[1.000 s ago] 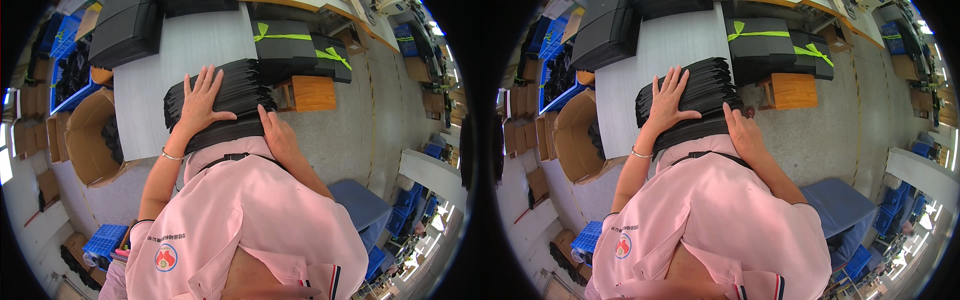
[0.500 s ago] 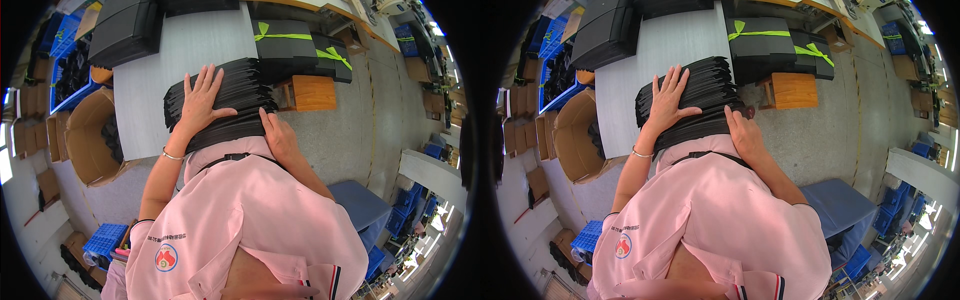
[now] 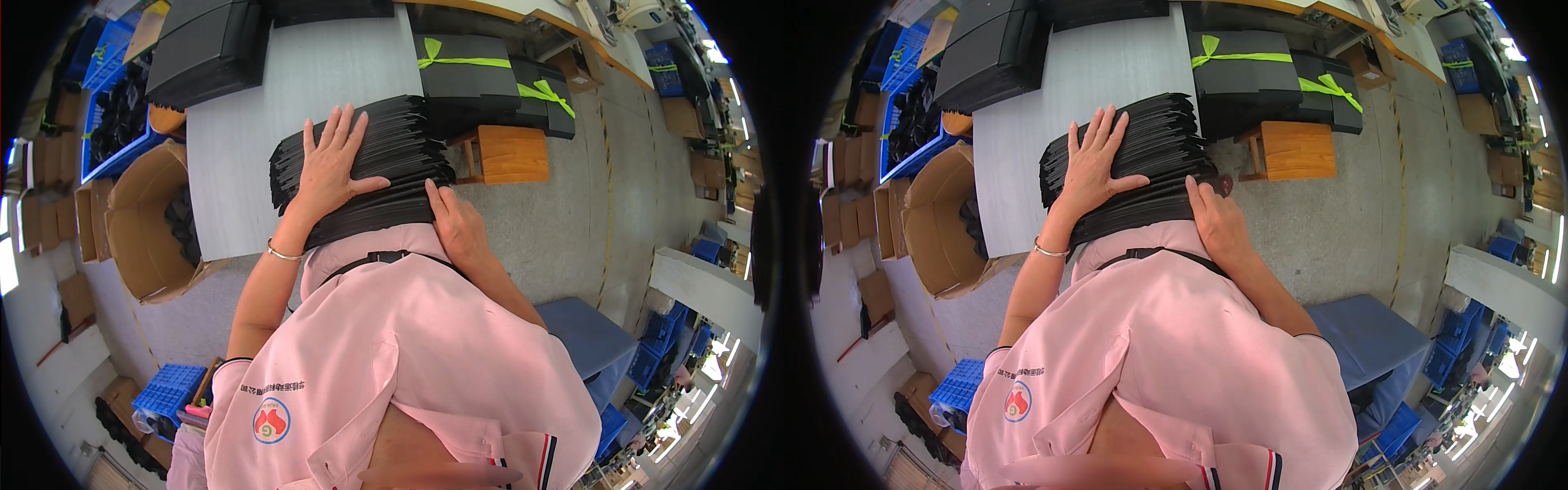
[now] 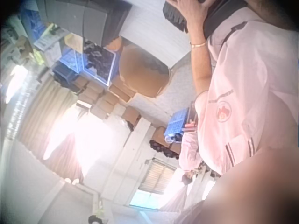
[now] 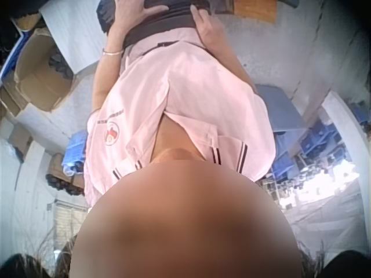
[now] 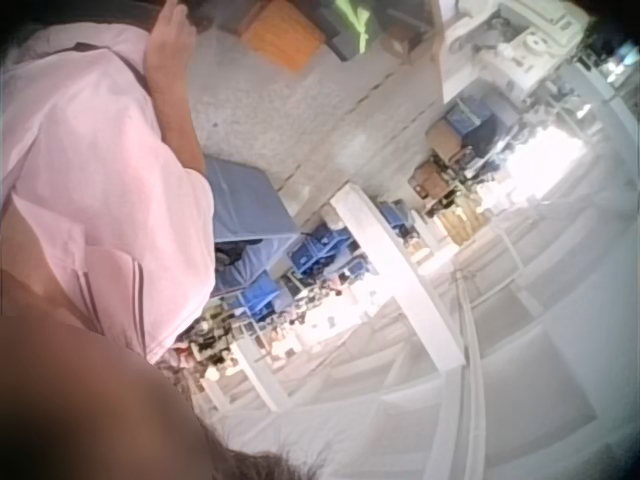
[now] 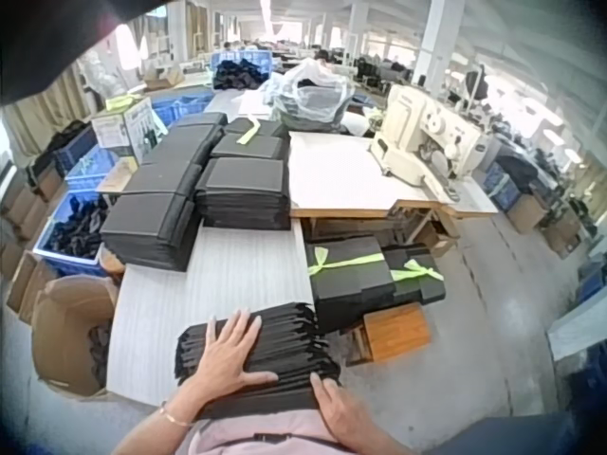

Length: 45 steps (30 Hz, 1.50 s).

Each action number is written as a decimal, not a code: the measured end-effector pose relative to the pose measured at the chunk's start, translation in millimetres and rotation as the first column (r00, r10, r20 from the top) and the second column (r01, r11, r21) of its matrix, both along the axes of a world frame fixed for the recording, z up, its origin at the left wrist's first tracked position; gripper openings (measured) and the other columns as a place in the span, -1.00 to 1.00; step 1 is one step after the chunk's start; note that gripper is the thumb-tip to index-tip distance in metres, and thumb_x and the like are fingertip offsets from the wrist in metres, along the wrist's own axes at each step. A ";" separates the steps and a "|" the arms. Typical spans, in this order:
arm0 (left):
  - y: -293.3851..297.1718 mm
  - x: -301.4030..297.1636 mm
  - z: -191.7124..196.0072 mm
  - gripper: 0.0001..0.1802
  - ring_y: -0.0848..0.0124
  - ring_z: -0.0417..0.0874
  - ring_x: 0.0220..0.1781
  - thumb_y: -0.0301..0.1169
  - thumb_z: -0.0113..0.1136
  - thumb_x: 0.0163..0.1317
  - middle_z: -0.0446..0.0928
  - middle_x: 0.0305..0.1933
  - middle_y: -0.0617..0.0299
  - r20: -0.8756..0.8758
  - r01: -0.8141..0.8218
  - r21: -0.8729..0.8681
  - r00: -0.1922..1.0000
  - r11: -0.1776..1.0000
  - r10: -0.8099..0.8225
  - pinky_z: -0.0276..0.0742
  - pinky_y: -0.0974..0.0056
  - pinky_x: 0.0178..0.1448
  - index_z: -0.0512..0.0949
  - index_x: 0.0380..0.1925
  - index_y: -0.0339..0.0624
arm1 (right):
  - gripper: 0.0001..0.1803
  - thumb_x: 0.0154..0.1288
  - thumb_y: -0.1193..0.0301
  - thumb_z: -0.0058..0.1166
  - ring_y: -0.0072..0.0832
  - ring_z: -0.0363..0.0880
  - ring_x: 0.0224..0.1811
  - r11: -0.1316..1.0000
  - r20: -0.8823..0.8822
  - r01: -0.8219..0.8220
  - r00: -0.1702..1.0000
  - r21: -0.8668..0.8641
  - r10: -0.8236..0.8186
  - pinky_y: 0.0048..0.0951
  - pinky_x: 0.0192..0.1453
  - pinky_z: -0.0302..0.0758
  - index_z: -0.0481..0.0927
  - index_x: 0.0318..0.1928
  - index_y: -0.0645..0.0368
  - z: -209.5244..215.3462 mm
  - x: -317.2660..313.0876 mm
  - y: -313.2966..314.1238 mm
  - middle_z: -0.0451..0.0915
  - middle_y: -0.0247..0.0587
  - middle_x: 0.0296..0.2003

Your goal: Counting, stacking, and organizing black fabric garment components at a workstation in a factory.

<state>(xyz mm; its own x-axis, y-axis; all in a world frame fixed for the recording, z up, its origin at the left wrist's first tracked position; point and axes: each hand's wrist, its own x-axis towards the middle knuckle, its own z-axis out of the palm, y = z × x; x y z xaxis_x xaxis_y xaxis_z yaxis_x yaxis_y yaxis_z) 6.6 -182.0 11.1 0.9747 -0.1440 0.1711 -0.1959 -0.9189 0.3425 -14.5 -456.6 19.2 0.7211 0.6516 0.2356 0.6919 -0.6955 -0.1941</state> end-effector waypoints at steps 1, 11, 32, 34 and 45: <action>0.0 -0.1 0.0 0.26 0.05 0.05 0.70 0.38 0.38 -0.02 0.12 0.65 0.00 -0.001 -0.002 0.000 1.000 1.000 0.002 -0.30 -0.34 0.67 0.19 0.57 -0.10 | -0.42 0.24 0.60 0.07 -0.42 0.52 -0.39 1.000 0.001 -0.001 1.000 0.000 0.001 -0.41 -0.27 0.51 0.51 0.31 0.35 0.2 0.0 0.0 0.45 -0.20 -0.16; -0.7 -0.9 0.5 0.28 0.10 0.00 0.72 0.40 0.36 -0.02 0.06 0.68 0.05 -0.035 -0.005 0.003 0.999 1.000 0.005 -0.35 -0.27 0.69 0.14 0.60 -0.02 | -0.79 0.25 0.59 0.11 -0.40 0.58 -0.40 0.999 -0.033 -0.041 0.999 0.031 0.042 -0.36 -0.22 0.59 0.61 -0.10 0.31 9.7 9.1 2.9 0.41 -0.02 0.42; -3.1 -2.7 3.2 0.38 0.04 0.04 0.70 0.46 0.39 -0.17 0.12 0.65 -0.02 -0.013 -0.001 0.001 1.000 1.000 0.001 -0.30 -0.34 0.66 0.18 0.57 -0.14 | -0.21 0.24 0.64 0.06 -0.33 0.66 -0.34 0.988 -0.202 -0.011 0.979 -0.154 -0.020 -0.30 -0.20 0.64 0.27 0.52 0.19 15.9 13.9 13.0 0.49 -0.15 0.04; -3.1 -2.4 1.8 0.40 0.04 0.05 0.70 0.48 0.38 -0.19 0.12 0.65 -0.02 -0.002 -0.004 0.004 1.000 1.000 0.004 -0.30 -0.34 0.66 0.18 0.57 -0.13 | -0.22 0.24 0.63 0.06 -0.33 0.66 -0.33 0.984 -0.188 -0.019 0.982 -0.177 -0.015 -0.30 -0.20 0.65 0.28 0.51 0.19 11.3 12.9 12.3 0.47 -0.16 0.03; -4.2 0.8 -1.6 0.08 0.08 0.10 0.68 0.36 0.20 0.21 0.16 0.64 0.01 0.036 -0.036 0.059 0.999 0.998 0.034 -0.24 -0.33 0.66 0.23 0.55 -0.12 | -0.59 0.25 0.57 0.10 -0.46 0.57 -0.41 0.999 -0.007 -0.036 0.999 0.039 0.036 -0.41 -0.25 0.59 0.58 0.13 0.19 4.3 11.5 8.9 0.44 -0.08 0.30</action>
